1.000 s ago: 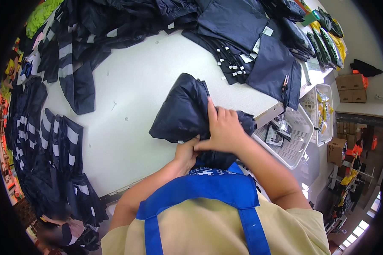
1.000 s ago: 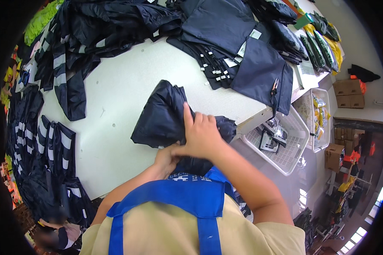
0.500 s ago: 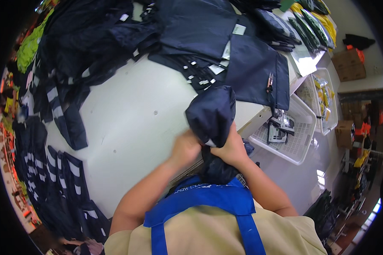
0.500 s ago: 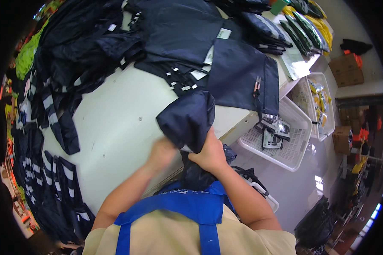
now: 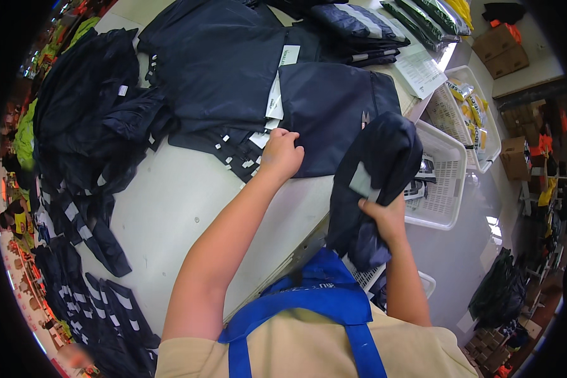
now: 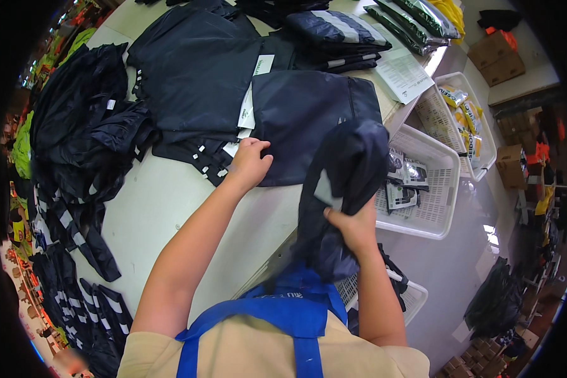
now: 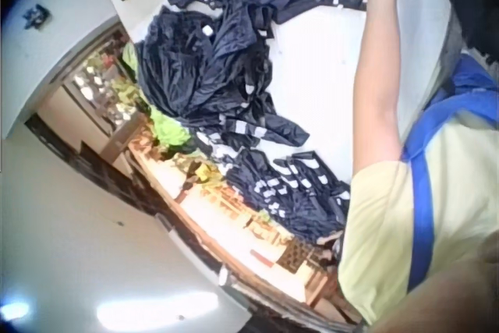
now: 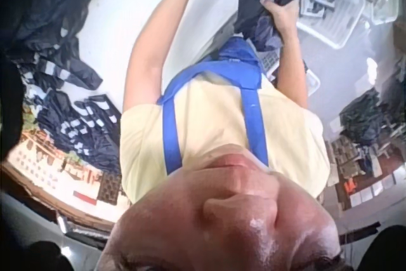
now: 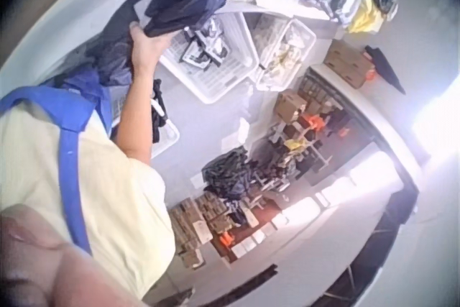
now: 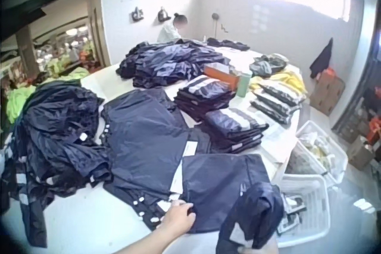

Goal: The person folds a dark blue jacket with reflective stripes on a white table. They smooth the fabric, fold the sleeves inward, fold the body in half, then fold it again into a compact rectangle. The folded jacket is placed on a stack of similar folded jackets.

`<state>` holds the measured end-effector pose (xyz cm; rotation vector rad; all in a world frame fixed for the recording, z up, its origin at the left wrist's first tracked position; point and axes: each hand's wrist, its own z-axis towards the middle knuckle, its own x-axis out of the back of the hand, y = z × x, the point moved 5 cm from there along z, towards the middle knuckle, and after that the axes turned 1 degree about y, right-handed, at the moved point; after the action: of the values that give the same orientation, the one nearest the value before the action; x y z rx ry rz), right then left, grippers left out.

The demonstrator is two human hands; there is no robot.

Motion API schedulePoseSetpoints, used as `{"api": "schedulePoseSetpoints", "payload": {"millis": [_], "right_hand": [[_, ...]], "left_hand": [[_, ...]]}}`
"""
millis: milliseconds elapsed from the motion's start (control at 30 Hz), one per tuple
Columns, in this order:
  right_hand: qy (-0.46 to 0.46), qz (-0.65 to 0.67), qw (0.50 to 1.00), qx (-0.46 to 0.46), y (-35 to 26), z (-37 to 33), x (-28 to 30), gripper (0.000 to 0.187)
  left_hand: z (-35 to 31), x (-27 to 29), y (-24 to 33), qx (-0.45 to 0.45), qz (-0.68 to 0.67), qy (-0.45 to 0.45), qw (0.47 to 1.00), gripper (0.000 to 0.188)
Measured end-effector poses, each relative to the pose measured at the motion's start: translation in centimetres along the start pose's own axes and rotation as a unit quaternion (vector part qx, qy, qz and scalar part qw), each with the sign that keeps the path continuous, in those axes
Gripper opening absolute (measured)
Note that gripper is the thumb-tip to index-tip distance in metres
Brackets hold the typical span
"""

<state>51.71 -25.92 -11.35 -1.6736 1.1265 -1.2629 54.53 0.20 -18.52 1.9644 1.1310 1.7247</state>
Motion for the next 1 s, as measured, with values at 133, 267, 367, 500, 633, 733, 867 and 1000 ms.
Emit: {"api": "schedulePoseSetpoints", "payload": {"millis": [133, 267, 367, 500, 633, 733, 867, 1000], "right_hand": [[0.026, 0.037, 0.998, -0.041, 3.6, 5.9, 1.2, 0.071], [0.014, 0.037, 0.998, -0.044, 5.0, 7.5, 1.4, 0.077], [-0.013, 0.057, 0.998, -0.039, 4.1, 7.5, 0.8, 0.08], [-0.018, -0.036, 0.998, -0.045, 2.9, 7.7, 0.5, 0.083], [-0.035, -0.057, 0.997, -0.045, 1.2, 7.7, -0.5, 0.082], [-0.05, -0.054, 0.995, -0.061, 0.3, 7.6, -1.6, 0.083], [-0.049, -0.077, 0.995, -0.046, 0.4, 7.8, -1.7, 0.084], [-0.032, -0.102, 0.993, -0.048, 0.1, 7.8, -1.5, 0.085]], "left_hand": [[0.1, -0.1, 0.9, 0.032, -0.065, -0.032, 0.997, 0.042], [-1.3, 4.4, 3.6, -0.063, -0.079, 0.108, 0.989, 0.028], [-1.2, 11.9, 6.0, -0.189, -0.033, 0.176, 0.966, 0.032], [3.2, 23.1, 6.5, -0.324, 0.112, 0.203, 0.917, 0.044], [11.0, 33.4, 5.2, -0.408, 0.289, 0.265, 0.825, 0.051], [16.4, 39.1, 1.3, -0.289, 0.42, 0.315, 0.8, 0.061], [18.3, 32.8, 0.6, -0.114, 0.509, 0.278, 0.807, 0.06], [13.3, 15.3, 0.0, -0.188, 0.226, 0.134, 0.946, 0.062]]}}
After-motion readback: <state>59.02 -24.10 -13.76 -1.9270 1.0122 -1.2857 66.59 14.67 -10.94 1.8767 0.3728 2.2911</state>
